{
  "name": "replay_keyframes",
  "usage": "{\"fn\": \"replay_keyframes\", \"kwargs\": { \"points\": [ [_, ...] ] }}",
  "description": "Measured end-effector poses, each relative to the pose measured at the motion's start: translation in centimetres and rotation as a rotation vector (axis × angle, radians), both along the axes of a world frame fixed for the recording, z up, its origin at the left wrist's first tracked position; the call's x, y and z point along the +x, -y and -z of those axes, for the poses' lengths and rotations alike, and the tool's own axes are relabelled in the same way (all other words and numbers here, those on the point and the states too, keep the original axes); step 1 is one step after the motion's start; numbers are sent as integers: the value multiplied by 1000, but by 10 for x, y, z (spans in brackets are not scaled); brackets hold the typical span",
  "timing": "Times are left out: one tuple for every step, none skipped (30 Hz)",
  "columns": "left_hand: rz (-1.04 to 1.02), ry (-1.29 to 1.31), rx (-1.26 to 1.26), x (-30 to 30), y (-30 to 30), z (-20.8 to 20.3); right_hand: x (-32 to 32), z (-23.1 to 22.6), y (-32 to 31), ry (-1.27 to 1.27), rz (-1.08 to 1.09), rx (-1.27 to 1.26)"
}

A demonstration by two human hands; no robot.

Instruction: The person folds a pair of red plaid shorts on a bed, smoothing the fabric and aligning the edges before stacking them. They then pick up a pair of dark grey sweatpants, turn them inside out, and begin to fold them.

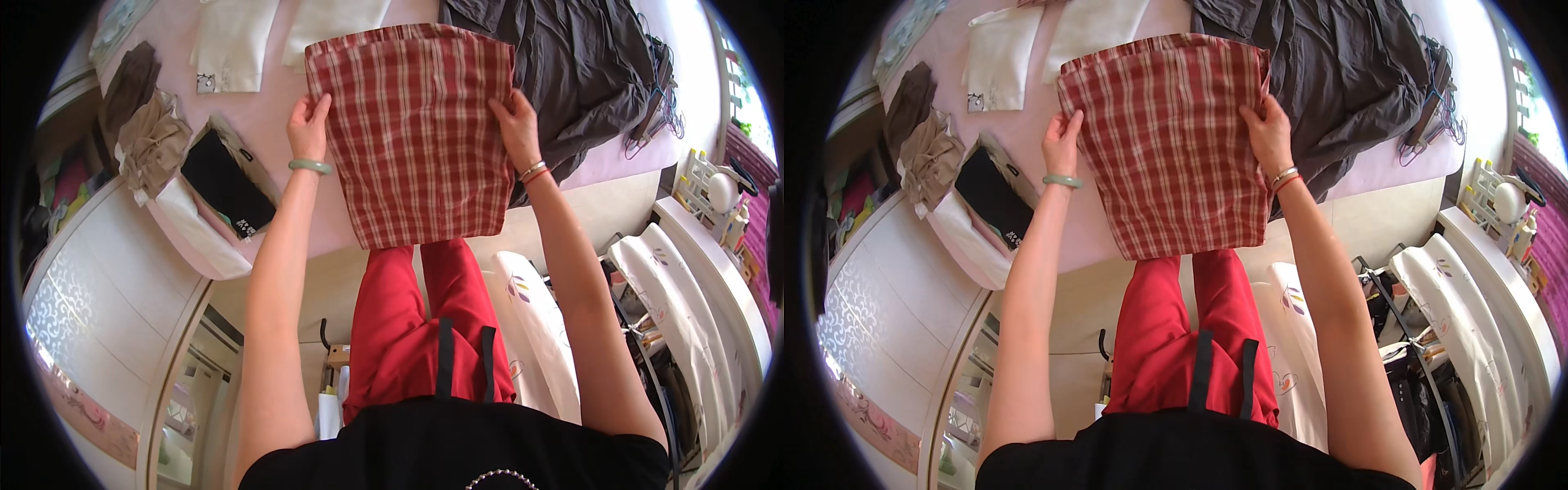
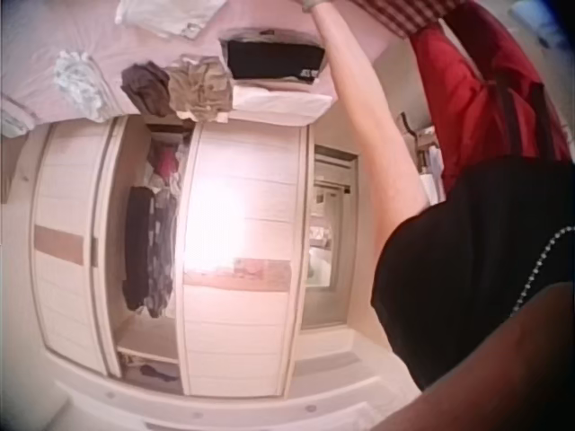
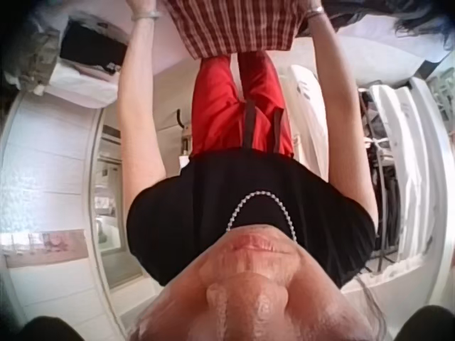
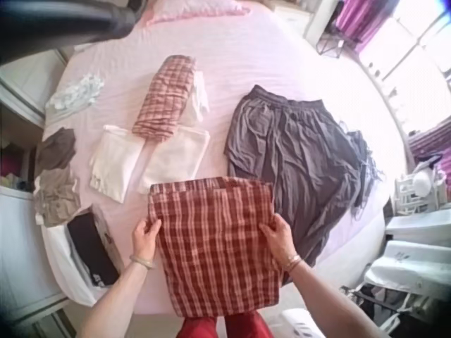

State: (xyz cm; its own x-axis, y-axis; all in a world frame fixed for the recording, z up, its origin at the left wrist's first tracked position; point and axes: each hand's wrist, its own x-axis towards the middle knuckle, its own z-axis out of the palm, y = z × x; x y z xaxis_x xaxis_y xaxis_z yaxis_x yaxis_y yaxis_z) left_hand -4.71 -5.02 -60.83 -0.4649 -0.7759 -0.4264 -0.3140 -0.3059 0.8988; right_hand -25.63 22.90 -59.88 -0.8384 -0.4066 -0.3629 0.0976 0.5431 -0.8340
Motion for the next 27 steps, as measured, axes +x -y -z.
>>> {"fn": "replay_keyframes", "kwargs": {
  "points": [
    [2,4,29,1,0,3,2,22,-12,40,4,-1],
    [-12,35,66,8,0,8,10,17,-7,202,76,-83],
    [13,116,101,10,3,11,11,13,-4,258,98,-50],
    [19,108,106,8,6,15,9,10,1,312,119,-17],
    [27,100,113,5,9,17,5,4,10,346,137,-42],
    [37,94,122,1,10,16,1,-2,19,380,157,-66],
    [48,94,118,-2,10,14,-2,-8,26,415,176,-90],
    [67,89,116,-13,9,8,-7,-10,26,392,167,-107],
    [80,87,110,-18,9,3,-12,-11,29,372,152,-125],
    [119,105,26,-19,9,-5,-17,-12,31,353,135,-145],
    [157,125,-59,-15,7,-13,-16,-24,34,283,90,-202],
    [196,141,-143,-10,4,-23,-13,-41,32,193,-33,-169],
    [215,155,-214,-4,-4,-41,-8,-62,26,100,-153,-133],
    [287,135,-326,11,-10,-51,0,-79,19,10,-274,-99],
    [362,115,-436,29,-15,-61,10,-89,7,-21,-360,-90],
    [435,134,-478,43,-19,-73,18,-98,-5,-52,-442,-77],
    [502,158,-523,56,-22,-83,22,-108,-11,88,-502,-86],
    [497,112,-468,63,-25,-88,25,-115,-5,192,-449,-314],
    [494,64,-412,68,-28,-90,22,-113,-8,190,-449,-280],
    [486,24,-361,74,-28,-89,19,-110,-7,190,-453,-252],
    [485,77,-407,77,-27,-83,16,-105,-4,198,-401,-237],
    [393,25,-272,76,-26,-73,12,-99,0,206,-347,-220],
    [304,-26,-139,68,-22,-63,9,-91,4,291,-233,-183],
    [210,-74,-5,59,-17,-54,7,-77,11,70,-214,-181],
    [220,-24,-22,47,-8,-41,2,-68,15,105,-143,-167],
    [226,27,-42,33,3,-25,-4,-60,23,141,-76,-155],
    [184,28,-19,28,12,-6,-9,-44,29,191,-8,-177]
  ]
}}
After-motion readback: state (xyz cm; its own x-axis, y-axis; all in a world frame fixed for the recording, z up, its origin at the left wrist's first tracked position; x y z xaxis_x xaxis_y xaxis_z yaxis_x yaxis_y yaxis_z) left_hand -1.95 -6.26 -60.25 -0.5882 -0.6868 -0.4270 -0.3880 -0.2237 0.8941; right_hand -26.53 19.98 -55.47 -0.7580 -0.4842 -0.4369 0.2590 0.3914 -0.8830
